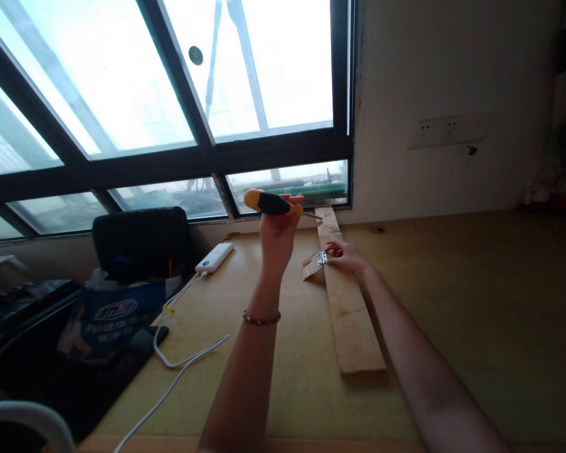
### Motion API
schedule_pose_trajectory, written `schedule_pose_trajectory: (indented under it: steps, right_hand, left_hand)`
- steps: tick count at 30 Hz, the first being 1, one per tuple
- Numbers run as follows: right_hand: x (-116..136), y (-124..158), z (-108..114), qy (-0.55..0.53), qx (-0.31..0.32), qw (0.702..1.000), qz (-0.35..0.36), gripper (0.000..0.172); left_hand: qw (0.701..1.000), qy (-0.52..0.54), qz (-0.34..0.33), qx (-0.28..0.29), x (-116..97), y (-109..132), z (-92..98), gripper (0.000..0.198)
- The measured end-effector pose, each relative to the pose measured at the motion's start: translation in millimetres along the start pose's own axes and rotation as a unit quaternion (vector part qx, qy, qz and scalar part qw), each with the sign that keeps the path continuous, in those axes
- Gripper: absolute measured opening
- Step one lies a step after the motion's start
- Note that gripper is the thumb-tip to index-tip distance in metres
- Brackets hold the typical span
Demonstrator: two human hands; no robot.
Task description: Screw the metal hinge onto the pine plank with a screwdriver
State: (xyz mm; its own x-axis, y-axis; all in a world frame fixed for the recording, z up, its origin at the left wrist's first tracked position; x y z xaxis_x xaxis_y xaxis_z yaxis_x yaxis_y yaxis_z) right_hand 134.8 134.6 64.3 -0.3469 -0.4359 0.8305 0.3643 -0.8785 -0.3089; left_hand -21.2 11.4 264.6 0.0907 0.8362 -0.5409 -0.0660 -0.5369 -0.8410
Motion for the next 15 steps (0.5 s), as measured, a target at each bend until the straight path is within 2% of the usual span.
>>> schedule_pose_trajectory:
  steps: [3,5,7,10,12,15]
  right_hand:
    - [-0.4,1.4,0.9,0.006,-0.004,1.000,-0.005,0.057]
    - [-0.3,2.2,2.1,0.009,-0.011,1.000,-0.007,0.056]
    - [1.5,2.2,1.8,0.001,-0.012,1.000,-0.002,0.055]
    - [7.0,2.4,3.2,-0.028,-0.028,0.999,0.010,0.047]
    - [10.5,7.7,12.1,-0.036,-0.082,0.996,0.011,0.037]
    - [12.6,33.1,31.7,-0.026,-0.195,0.980,-0.009,0.028]
  left_hand:
    - [0.995,-0.094,-0.004,0.027,-13.7,15.1,-3.4,0.018]
    - [0.985,-0.163,-0.001,0.060,-11.9,39.6,-6.4,0.017]
    - [0.972,-0.217,-0.001,0.095,-3.2,73.4,-6.4,0.017]
    - [0.948,-0.270,0.035,0.166,25.6,126.9,-2.4,0.020]
    - [0.934,-0.292,0.055,0.197,43.4,152.2,3.6,0.019]
    - [0.925,-0.307,0.072,0.213,61.2,165.9,12.1,0.021]
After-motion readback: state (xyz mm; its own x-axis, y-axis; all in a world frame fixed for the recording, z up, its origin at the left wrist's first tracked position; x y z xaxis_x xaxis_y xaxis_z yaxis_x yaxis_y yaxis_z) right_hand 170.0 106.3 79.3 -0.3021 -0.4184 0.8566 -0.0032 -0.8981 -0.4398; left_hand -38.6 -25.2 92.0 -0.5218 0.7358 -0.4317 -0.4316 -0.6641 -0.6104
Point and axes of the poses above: each hand's wrist, its own y-axis away from the middle knuckle, its own z-axis out of the back of the hand, x = y × z, the point moved 10 cm from there along -y, towards the middle knuckle, and after that the axes turned 6 degrees about x, right-handed, at the moved point
